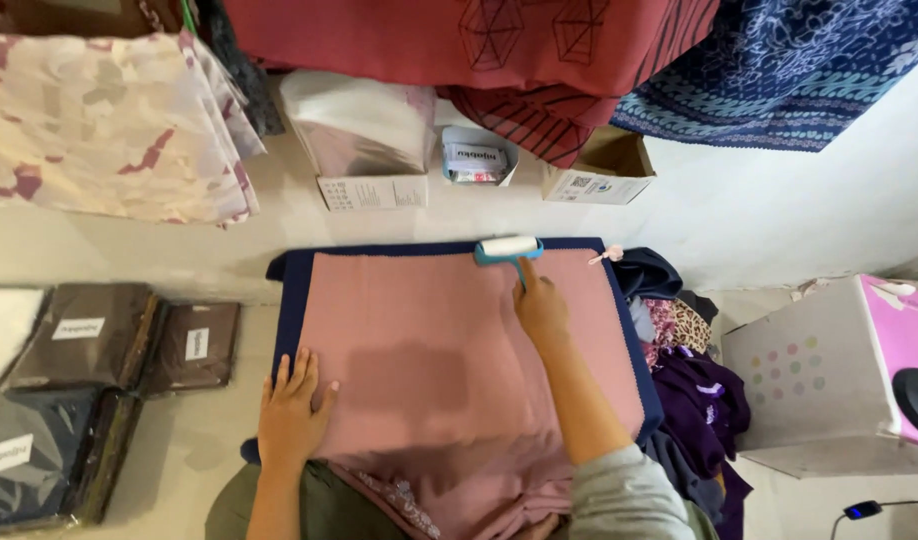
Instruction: The person uses a lint roller to remove debris from a pink fabric garment, then folds it neatly.
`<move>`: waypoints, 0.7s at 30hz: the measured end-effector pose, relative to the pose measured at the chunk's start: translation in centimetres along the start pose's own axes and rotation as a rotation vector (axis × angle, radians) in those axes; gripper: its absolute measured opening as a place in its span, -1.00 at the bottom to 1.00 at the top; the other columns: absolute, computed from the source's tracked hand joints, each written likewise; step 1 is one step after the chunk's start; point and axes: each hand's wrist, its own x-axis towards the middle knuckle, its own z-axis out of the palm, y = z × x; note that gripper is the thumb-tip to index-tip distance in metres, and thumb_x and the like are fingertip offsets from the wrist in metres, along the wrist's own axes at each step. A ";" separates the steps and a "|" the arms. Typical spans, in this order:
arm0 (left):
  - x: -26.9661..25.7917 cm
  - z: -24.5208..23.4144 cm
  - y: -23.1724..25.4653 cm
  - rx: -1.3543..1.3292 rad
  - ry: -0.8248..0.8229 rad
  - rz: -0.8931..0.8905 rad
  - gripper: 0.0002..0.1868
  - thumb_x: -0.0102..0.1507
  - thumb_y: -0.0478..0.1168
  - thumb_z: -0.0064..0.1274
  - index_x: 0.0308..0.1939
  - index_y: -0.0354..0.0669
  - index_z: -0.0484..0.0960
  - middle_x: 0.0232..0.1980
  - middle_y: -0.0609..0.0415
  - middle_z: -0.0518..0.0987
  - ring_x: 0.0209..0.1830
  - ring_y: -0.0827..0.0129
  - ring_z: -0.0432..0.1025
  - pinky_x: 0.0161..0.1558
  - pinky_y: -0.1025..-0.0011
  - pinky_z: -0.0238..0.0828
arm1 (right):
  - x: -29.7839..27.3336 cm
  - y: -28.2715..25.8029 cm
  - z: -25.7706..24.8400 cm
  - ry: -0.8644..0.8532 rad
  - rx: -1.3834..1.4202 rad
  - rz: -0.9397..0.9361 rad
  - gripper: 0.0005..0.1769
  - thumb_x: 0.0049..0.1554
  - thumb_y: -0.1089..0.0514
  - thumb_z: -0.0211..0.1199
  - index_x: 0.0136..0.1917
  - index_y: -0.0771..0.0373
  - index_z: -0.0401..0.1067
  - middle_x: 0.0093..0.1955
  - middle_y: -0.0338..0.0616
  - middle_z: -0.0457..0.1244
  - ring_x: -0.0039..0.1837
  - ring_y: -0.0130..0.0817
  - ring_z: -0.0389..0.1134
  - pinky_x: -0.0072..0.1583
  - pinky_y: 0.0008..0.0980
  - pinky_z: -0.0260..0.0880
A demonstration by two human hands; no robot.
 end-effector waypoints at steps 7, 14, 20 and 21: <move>0.1 2.8 -1.8 0.081 0.274 0.131 -0.27 0.33 0.23 -0.19 0.53 0.06 0.36 0.61 0.19 0.30 0.65 0.09 0.12 0.54 0.02 0.00 | -17.0 4.6 -4.8 -0.036 -0.037 0.044 -0.36 0.23 -0.02 0.10 0.56 -0.14 0.16 0.01 0.09 0.33 0.00 0.22 0.37 -0.03 0.16 0.35; -0.3 2.3 -0.9 0.106 0.345 0.110 -0.29 0.30 0.22 -0.12 0.47 0.02 0.48 0.60 0.22 0.38 0.64 0.08 0.22 0.53 -0.04 0.13 | -31.1 9.9 -8.6 -0.040 -0.311 0.440 -0.27 0.13 -0.12 0.16 0.54 -0.59 0.15 -0.07 -0.34 0.36 -0.14 -0.12 0.47 -0.15 -0.16 0.42; 0.1 2.9 -1.6 0.102 0.270 0.081 -0.24 0.31 0.28 -0.20 0.52 0.07 0.40 0.63 0.26 0.32 0.67 0.11 0.14 0.56 -0.04 0.04 | -17.1 11.4 -9.4 0.010 -0.100 0.112 -0.39 0.26 -0.01 0.13 0.56 -0.02 0.19 -0.16 0.07 0.35 -0.24 0.06 0.34 -0.31 -0.07 0.21; -0.1 2.6 -1.5 0.102 0.270 0.080 -0.24 0.31 0.28 -0.20 0.52 0.07 0.40 0.63 0.26 0.32 0.67 0.11 0.14 0.56 -0.04 0.04 | -14.3 11.1 -8.8 0.009 -0.100 0.110 -0.39 0.26 -0.01 0.13 0.56 -0.02 0.19 -0.16 0.07 0.35 -0.24 0.06 0.34 -0.31 -0.07 0.21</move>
